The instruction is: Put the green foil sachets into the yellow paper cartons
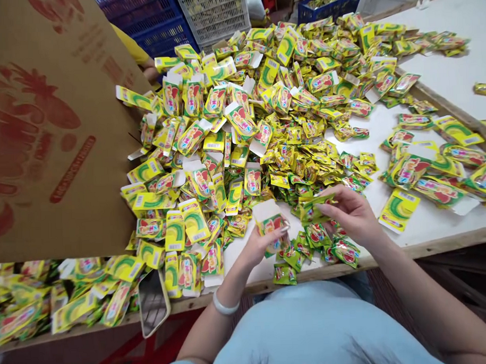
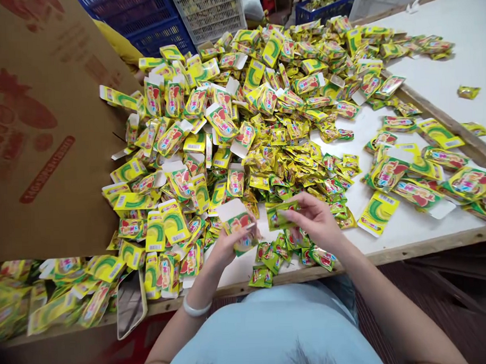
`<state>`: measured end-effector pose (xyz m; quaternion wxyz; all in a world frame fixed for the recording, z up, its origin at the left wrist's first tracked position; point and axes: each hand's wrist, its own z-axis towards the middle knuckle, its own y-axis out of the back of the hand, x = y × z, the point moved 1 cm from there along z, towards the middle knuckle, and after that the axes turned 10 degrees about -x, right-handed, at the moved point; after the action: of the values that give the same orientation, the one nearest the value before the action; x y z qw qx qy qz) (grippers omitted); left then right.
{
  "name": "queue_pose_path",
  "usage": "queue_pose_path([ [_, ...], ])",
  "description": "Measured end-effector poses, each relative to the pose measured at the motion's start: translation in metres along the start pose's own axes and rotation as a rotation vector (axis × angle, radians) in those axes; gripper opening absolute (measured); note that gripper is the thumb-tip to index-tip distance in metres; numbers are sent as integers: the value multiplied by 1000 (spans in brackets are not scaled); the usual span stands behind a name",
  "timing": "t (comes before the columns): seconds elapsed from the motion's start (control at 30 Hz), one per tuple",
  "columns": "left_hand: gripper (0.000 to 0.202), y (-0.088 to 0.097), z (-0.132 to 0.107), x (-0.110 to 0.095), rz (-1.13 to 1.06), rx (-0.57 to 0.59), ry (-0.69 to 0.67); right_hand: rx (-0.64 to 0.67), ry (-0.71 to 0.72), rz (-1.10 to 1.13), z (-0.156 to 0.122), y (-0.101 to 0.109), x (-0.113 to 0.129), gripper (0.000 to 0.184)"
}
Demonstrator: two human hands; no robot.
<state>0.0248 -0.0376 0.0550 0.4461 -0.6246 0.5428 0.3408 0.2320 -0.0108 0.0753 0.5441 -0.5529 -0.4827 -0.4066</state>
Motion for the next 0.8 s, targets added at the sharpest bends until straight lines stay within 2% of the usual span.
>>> queue_pose_path([
  [0.03,42,-4,-3,-2,20,65,26,-25,45,3,2,0,2,28],
  [0.1,45,-11,-10,-6,55,173,52,6,138,-22,6,-7,7,23],
  [0.2,45,-16,-18,-8,122,222,50,174,377,-184,7,-21,15,12],
  [0.27,46,-16,-22,-8,184,240,39,315,493,-349,6,-24,22,12],
  [0.4,44,-18,-22,-4,284,288,4,510,450,-696,2,-21,34,17],
  [0.5,37,-21,-19,3,317,237,-6,600,411,-881,0,-18,43,17],
  [0.57,33,-21,-19,8,310,246,35,643,385,-854,-1,-15,45,17],
  [0.67,34,-19,-22,13,259,313,108,524,366,-704,-5,-5,35,12],
  [0.73,42,-20,-24,16,230,343,138,486,375,-639,-10,-1,23,22],
  [0.8,52,-24,-25,20,205,347,138,572,361,-597,-17,-2,13,32],
])
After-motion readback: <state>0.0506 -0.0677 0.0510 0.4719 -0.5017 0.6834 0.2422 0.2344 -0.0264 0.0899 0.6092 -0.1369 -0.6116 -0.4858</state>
